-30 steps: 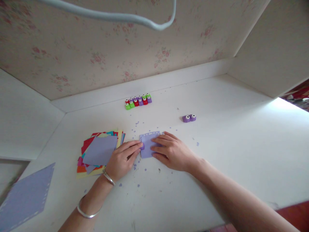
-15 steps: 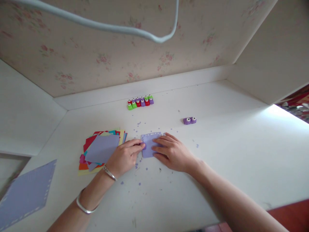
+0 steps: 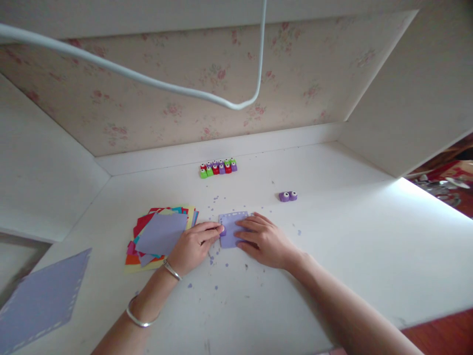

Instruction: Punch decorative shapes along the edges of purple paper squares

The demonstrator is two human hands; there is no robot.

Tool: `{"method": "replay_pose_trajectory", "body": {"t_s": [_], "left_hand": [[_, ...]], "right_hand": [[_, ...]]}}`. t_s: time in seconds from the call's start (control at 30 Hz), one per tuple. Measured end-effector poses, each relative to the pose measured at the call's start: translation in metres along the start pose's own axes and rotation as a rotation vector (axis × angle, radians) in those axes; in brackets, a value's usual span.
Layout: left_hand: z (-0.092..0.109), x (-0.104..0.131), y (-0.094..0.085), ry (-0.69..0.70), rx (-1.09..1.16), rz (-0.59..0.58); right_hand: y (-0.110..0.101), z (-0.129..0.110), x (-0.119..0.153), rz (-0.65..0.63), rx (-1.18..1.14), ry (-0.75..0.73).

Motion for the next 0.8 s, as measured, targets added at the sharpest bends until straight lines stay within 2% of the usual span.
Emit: {"method": "replay_pose_trajectory", "body": {"t_s": [0.17, 0.33, 0.6, 0.8], "left_hand": [[0.000, 0.004, -0.005, 0.017, -0.004, 0.042], [-0.012, 0.007, -0.011, -0.074, -0.060, 0.074], [-0.024, 0.010, -0.037, -0.168, -0.145, 0.227], [-0.015, 0.013, -0.035, -0.160, -0.116, 0.241]], "right_hand": [[0.000, 0.000, -0.001, -0.003, -0.005, -0.001], [0.000, -0.001, -0.001, -0.001, -0.010, -0.007], [-0.003, -0.002, -0.003, 0.019, 0.002, -0.016], [-0.007, -0.001, -0.003, 0.043, -0.002, -0.004]]}}
Point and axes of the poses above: each hand's wrist, its own x-axis away from the middle knuckle, its own y-axis out of the palm, z = x × y, the point moved 9 cm from there along -x, towards the middle knuckle, and after that the axes turned 15 degrees about -y, right-handed, at the moved point
